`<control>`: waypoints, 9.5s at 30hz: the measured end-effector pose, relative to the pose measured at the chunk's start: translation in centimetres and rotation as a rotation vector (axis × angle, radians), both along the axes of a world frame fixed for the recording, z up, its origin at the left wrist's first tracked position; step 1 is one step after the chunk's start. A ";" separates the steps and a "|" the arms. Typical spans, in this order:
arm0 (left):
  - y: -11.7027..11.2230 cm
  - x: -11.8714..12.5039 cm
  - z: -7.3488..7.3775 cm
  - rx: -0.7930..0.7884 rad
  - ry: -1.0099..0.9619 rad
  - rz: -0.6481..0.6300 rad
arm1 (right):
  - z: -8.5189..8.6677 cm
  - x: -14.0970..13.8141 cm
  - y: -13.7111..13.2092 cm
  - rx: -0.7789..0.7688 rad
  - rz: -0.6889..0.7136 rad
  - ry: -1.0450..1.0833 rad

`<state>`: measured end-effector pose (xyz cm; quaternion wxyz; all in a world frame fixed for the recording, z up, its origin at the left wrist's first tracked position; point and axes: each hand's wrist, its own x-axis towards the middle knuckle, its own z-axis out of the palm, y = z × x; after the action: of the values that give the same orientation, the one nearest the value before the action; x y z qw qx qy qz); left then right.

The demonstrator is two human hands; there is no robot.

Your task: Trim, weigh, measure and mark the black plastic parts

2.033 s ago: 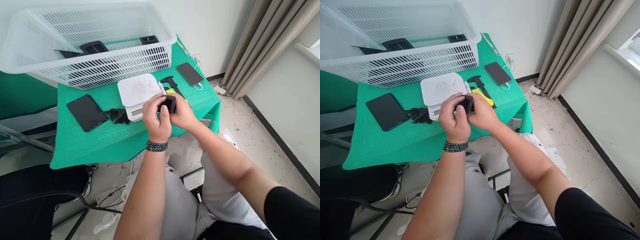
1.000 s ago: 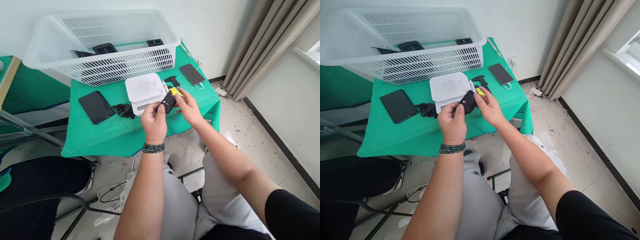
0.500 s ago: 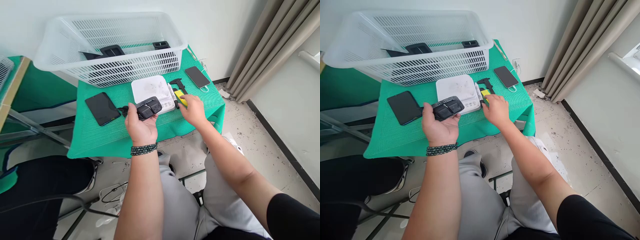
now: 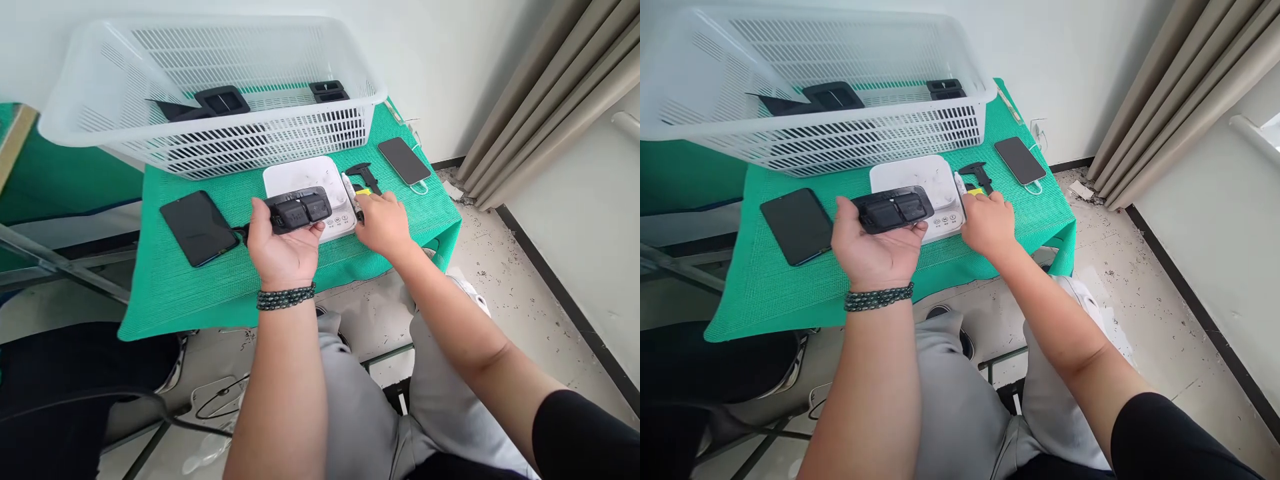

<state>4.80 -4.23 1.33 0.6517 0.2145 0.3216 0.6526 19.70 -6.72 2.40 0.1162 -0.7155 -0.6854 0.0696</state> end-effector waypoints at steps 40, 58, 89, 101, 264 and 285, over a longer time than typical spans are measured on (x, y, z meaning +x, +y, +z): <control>3.3 -3.4 0.0 -0.011 0.022 0.102 | 0.0 -0.5 6.4 -0.041 -0.199 0.088; 2.9 -2.5 0.3 0.011 -0.096 0.065 | -0.8 -2.6 3.6 0.568 -0.012 1.200; 2.9 -3.0 0.2 -0.032 -0.030 0.081 | 0.2 -3.4 1.8 0.976 -0.082 0.877; 2.5 -1.6 0.1 0.056 0.095 0.124 | 0.7 -3.7 1.0 0.901 0.125 1.179; 0.2 1.2 1.4 0.434 0.738 0.010 | -0.6 -2.7 0.6 0.305 0.205 1.125; 2.8 -5.0 -5.5 0.291 1.280 0.356 | -1.8 -1.1 -1.1 0.118 -0.246 1.786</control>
<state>-0.17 -1.47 -4.17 0.1800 0.5878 0.5831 0.5310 18.59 -7.82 0.64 0.6482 -0.4563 -0.2611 0.5508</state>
